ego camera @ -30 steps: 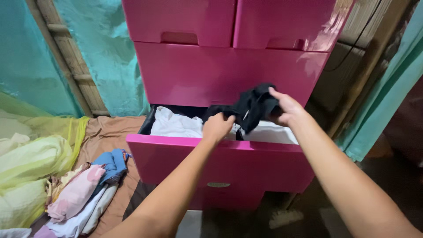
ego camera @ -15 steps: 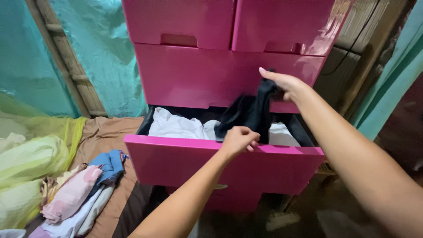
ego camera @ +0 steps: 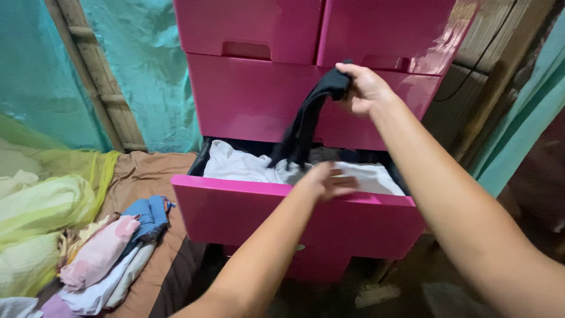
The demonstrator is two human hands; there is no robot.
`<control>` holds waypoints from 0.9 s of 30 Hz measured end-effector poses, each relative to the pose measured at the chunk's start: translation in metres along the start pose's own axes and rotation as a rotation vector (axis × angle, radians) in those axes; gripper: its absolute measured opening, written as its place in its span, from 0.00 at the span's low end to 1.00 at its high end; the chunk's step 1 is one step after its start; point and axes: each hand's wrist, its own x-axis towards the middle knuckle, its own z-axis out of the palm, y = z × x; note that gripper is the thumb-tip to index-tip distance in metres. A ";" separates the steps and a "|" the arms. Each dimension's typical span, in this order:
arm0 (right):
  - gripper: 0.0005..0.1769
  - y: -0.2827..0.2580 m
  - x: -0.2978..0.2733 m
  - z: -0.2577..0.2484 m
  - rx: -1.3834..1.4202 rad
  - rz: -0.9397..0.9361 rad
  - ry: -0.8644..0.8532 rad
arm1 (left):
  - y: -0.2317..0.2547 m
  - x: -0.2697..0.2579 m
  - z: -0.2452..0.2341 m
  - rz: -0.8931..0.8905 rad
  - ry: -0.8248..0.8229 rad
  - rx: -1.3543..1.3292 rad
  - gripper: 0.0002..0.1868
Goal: The person opens multiple drawers of a pink plastic chest, folds various garments including white, black, and pink items, and places them neatly inside. They close each drawer after arranging the clothes.
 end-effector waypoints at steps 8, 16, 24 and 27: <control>0.13 0.043 -0.070 -0.045 -0.039 0.100 0.083 | 0.068 -0.010 -0.090 0.408 0.013 -0.690 0.32; 0.20 0.114 -0.087 -0.030 -0.216 0.265 0.245 | 0.094 -0.030 -0.059 0.458 0.139 -0.547 0.46; 0.27 0.121 -0.097 0.020 -0.052 0.163 0.136 | 0.057 -0.026 0.052 0.525 0.545 1.196 0.38; 0.24 0.115 -0.081 -0.025 -0.022 0.211 0.141 | 0.056 -0.013 0.030 0.665 0.207 0.509 0.40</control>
